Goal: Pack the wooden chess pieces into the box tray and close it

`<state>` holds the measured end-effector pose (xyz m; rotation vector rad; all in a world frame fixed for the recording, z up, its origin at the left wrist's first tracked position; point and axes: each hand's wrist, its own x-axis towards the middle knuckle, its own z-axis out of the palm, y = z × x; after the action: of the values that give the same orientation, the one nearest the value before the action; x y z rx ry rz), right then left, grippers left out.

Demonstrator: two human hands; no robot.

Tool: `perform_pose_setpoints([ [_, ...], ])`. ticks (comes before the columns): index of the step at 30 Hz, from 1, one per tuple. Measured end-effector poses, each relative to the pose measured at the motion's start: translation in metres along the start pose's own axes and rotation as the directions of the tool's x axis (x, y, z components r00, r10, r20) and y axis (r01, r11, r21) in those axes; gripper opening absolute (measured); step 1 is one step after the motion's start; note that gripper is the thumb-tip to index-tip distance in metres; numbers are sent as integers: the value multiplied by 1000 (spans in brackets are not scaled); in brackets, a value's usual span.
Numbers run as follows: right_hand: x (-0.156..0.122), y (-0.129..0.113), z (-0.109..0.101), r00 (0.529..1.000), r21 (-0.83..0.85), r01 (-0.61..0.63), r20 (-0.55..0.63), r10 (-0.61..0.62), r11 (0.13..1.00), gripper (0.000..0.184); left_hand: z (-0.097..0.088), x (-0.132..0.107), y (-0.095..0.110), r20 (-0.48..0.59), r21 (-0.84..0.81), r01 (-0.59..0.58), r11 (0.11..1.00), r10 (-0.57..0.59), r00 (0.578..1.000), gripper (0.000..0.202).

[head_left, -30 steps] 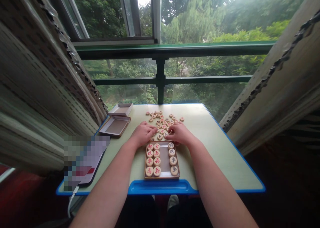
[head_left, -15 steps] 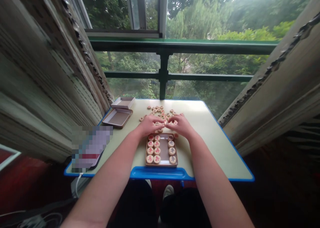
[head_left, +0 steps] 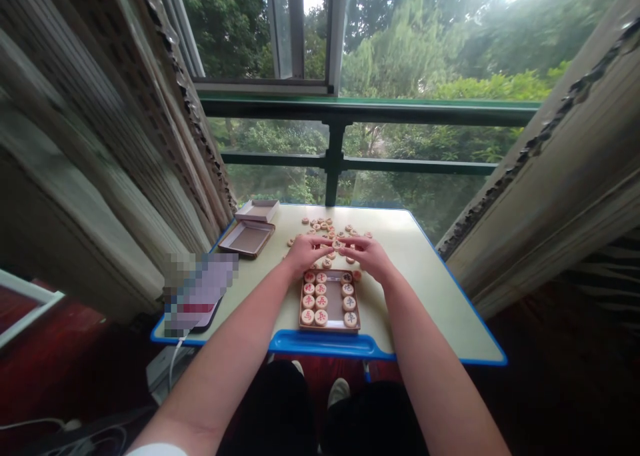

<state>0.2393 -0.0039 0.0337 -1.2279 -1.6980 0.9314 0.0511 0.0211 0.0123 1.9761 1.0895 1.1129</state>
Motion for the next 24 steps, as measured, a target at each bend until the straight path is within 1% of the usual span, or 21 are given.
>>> perform_pose_setpoints([
  [3, 1, 3, 0, 1000, 38, 22, -8, -22, 999, 43, -1, 0, -1, 3, 6, 23, 1000, -23, 1000, 39],
  [7, 1, 5, 2, 999, -3, 45, -21, -45, 999, 42, -4, -2, 4, 4, 13, 22, 1000, -22, 1000, 40],
  [12, -2, -2, 6, 992, -179, 94, -68, -108, 979, 34, -7, -4, 12, 7, -33, 42, 999, -42, 999, 38],
  [15, -4, -7, 6, 977, -312, 123, -130, -170, 942, 28, -9, -3, 16, 10, -50, 45, 998, -45, 999, 37],
  [17, -7, -9, 5, 965, -365, 147, -153, -215, 919, 26, -10, -3, 18, 22, -46, 28, 999, -27, 999, 37],
  [20, -17, -9, 2, 957, -376, 173, -155, -246, 910, 25, -10, -4, 22, 81, -9, 11, 1000, -11, 997, 42],
  [24, -38, -4, 4, 950, -346, 169, -192, -246, 923, 24, -10, -9, 29, 235, 68, 6, 998, -22, 972, 43],
])
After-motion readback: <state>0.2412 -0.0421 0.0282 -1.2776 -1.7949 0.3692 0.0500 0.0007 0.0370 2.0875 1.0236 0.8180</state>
